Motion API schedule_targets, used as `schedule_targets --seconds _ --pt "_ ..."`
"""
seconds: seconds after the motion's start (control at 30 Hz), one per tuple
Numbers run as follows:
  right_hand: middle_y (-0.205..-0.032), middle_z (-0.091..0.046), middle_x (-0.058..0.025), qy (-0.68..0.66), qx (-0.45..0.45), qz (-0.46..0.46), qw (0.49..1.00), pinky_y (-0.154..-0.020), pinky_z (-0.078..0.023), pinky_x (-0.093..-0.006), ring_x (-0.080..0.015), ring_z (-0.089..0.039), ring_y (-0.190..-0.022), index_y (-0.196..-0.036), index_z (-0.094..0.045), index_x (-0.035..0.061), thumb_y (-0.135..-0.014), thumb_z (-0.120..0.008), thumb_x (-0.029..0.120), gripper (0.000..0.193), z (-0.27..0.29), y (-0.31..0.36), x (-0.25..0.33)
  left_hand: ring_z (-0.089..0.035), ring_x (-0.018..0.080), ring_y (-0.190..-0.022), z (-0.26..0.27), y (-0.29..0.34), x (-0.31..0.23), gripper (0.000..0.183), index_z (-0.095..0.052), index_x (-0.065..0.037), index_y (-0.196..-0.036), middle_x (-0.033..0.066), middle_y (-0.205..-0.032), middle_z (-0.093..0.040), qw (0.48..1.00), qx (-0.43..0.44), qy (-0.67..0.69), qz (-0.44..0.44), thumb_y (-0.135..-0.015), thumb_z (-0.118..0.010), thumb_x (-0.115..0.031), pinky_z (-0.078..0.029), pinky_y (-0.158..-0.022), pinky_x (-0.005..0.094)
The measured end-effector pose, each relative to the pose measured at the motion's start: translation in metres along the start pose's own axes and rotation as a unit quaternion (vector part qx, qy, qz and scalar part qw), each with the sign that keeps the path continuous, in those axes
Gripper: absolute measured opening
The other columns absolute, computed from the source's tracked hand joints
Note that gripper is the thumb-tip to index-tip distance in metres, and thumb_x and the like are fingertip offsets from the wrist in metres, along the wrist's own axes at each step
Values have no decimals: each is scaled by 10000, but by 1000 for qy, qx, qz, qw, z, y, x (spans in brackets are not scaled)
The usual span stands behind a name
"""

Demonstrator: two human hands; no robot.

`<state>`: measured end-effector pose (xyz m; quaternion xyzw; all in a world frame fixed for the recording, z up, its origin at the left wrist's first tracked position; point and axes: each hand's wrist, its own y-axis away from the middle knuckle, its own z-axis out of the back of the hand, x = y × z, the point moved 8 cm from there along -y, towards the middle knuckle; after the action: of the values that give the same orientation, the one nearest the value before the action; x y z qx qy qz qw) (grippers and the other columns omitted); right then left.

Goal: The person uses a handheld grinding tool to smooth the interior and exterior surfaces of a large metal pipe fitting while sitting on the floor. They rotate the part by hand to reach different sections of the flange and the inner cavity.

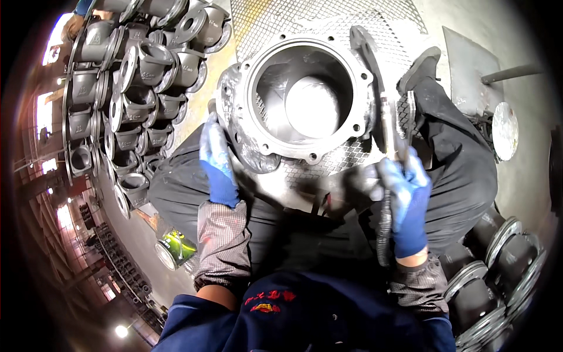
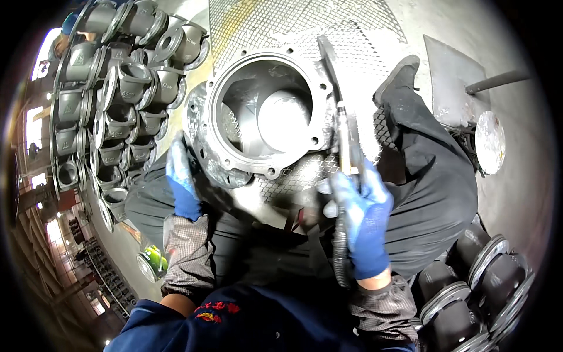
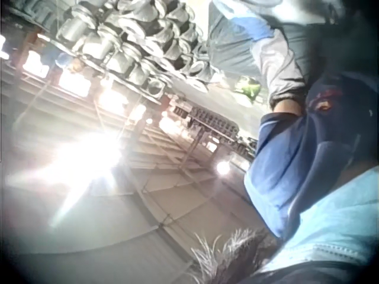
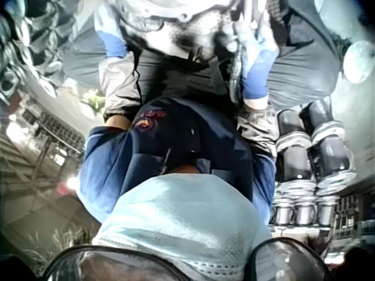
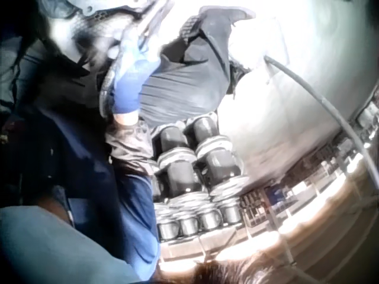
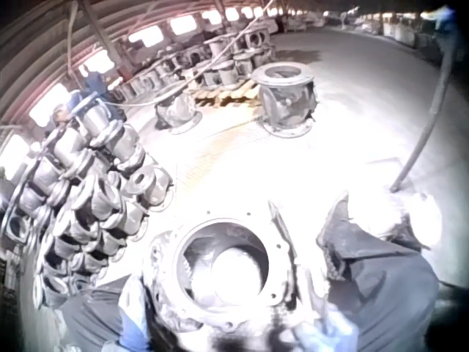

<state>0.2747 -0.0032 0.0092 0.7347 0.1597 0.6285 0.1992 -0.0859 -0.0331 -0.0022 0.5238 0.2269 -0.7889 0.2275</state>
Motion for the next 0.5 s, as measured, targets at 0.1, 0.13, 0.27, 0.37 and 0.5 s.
schedule_targets --seconds 0.1,0.13,0.27,0.37,0.5 --pt "-758 -636 -109 -49 -2 17 999 -485 -410 -180 -67 -509 -513 -1336 -435 -29 -900 -484 41 444 7 -2 19 -407 179 -1262 -21 13 39 552 -298 -13 -1427 97 -1405 -405 972 106 158 137 -1011 -351 -373 -336 -1059 310" --pt "-757 -635 -113 -20 -21 27 999 -498 -410 -180 -75 -497 -494 -1336 -433 -34 -888 -470 52 458 8 -6 24 -460 162 -1195 -5 12 83 475 -378 31 -1372 105 -1359 -440 959 36 198 197 -1014 -387 -281 -377 -1014 286" --pt "-787 -652 -143 -20 -86 37 995 -457 -398 -184 -88 -513 -496 -1300 -464 -38 -865 -501 113 462 21 -22 24 -509 140 -1099 -15 7 91 453 -472 58 -1285 94 -1236 -541 969 31 198 147 -1000 -437 -292 -417 -947 259" --pt "-821 -674 -147 38 -125 55 990 -459 -410 -191 -89 -526 -501 -1205 -517 -37 -876 -540 144 376 27 -40 20 -541 123 -1018 -15 4 77 430 -528 70 -1215 85 -1141 -590 981 -22 104 160 -992 -459 -290 -435 -904 239" --pt "-816 -655 -65 43 -210 139 967 -479 -445 -201 -66 -538 -558 -1253 -486 -23 -887 -582 59 387 32 -76 18 -557 100 -879 -19 -10 68 411 -574 71 -1140 69 -1005 -627 981 -31 81 175 -990 -467 -296 -472 -781 243"
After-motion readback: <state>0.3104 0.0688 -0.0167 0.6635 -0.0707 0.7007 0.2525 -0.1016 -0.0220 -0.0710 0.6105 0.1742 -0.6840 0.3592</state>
